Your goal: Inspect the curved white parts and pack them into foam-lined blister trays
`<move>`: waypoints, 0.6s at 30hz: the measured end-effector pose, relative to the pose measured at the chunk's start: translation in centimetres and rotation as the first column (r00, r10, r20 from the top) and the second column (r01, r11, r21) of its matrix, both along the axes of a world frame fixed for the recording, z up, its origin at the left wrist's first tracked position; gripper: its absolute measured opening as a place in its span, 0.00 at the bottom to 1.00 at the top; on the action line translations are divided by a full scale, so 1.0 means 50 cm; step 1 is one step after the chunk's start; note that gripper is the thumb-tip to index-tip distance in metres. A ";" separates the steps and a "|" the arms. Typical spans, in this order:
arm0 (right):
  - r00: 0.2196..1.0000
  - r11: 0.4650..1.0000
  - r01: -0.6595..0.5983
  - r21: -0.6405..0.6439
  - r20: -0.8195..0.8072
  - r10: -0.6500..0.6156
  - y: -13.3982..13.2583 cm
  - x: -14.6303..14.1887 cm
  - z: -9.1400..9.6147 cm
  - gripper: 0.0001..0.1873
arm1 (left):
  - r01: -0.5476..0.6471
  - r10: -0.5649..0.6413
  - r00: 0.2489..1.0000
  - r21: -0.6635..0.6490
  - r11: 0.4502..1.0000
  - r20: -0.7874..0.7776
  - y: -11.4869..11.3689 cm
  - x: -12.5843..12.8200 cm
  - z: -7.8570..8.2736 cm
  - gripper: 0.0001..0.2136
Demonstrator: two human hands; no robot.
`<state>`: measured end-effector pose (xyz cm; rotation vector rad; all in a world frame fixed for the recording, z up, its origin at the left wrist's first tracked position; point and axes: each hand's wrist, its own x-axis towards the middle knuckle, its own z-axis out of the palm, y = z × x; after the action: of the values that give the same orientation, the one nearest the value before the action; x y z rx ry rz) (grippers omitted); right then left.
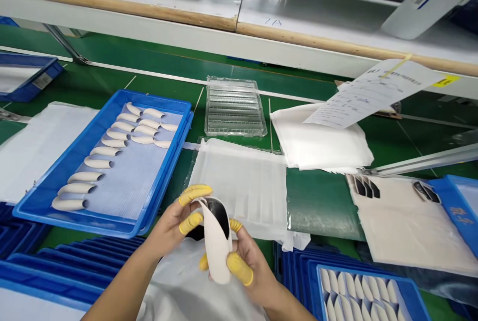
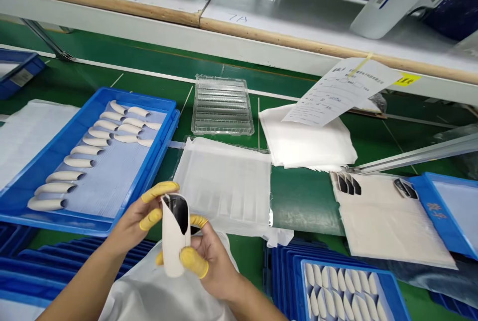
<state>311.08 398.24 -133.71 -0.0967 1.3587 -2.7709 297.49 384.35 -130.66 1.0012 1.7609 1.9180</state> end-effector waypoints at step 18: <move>0.968 0.678 0.186 0.711 -0.014 -0.250 -0.016 -0.346 -0.157 0.31 | -0.330 0.304 0.942 -0.548 0.769 -0.141 0.159 -0.375 -0.090 0.19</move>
<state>293.80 397.43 -141.55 0.2333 2.4326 -2.1346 278.74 392.30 -135.16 0.5505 2.4472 1.3708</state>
